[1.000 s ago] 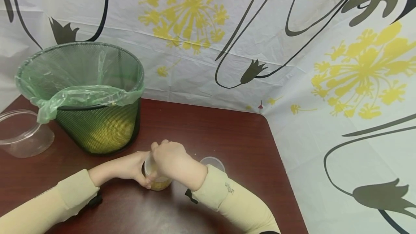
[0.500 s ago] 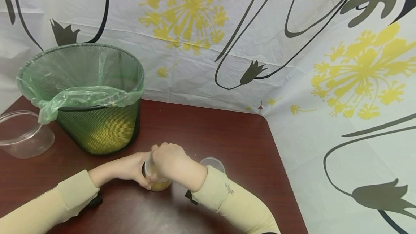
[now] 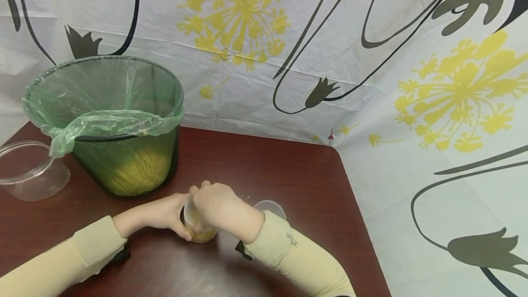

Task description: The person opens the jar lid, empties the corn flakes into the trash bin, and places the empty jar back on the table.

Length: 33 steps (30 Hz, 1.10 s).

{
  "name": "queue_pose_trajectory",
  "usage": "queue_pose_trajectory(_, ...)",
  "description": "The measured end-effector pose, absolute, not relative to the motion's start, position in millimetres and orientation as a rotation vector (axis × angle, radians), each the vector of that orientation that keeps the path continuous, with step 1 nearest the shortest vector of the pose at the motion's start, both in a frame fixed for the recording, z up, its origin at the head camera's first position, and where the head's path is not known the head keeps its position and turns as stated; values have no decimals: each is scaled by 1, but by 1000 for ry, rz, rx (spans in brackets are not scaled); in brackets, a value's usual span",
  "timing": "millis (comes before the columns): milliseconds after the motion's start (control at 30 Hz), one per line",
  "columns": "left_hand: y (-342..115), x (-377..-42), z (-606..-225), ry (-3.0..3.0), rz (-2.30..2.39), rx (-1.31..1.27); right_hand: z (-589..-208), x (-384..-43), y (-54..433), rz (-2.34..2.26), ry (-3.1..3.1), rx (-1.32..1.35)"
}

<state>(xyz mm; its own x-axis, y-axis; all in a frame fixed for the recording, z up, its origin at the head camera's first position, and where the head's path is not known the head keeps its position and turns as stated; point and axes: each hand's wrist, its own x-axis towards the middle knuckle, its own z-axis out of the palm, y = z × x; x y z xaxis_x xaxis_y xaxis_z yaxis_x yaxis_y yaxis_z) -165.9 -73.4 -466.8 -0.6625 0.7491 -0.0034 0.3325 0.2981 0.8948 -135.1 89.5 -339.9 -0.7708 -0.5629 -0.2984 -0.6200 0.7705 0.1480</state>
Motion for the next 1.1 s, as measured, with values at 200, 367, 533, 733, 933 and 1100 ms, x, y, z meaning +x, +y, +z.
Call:
queue_pose_trajectory(200, -74, -167, -468, 2188, 1299, 982, -339, -135, 90, 310, 2722, -959)
queue_pose_trajectory(367, -74, -167, -468, 2225, 1275, 1011, -339, -137, 89, 293, 2706, -964)
queue_pose_trajectory(533, -74, -168, -469, 2227, 1260, 1014, -339, -138, 89, 315, 2681, -995)
queue_pose_trajectory(733, -74, -167, -469, 2211, 1268, 1013, -338, -137, 90, 338, 2648, -1014)
queue_pose_trajectory(933, -75, -167, -468, 2237, 1266, 1054, -338, -137, 92, 334, 2636, -1071)
queue_pose_trajectory(1100, -75, -167, -467, 2260, 1250, 1067, -339, -138, 93, 325, 2618, -1102)
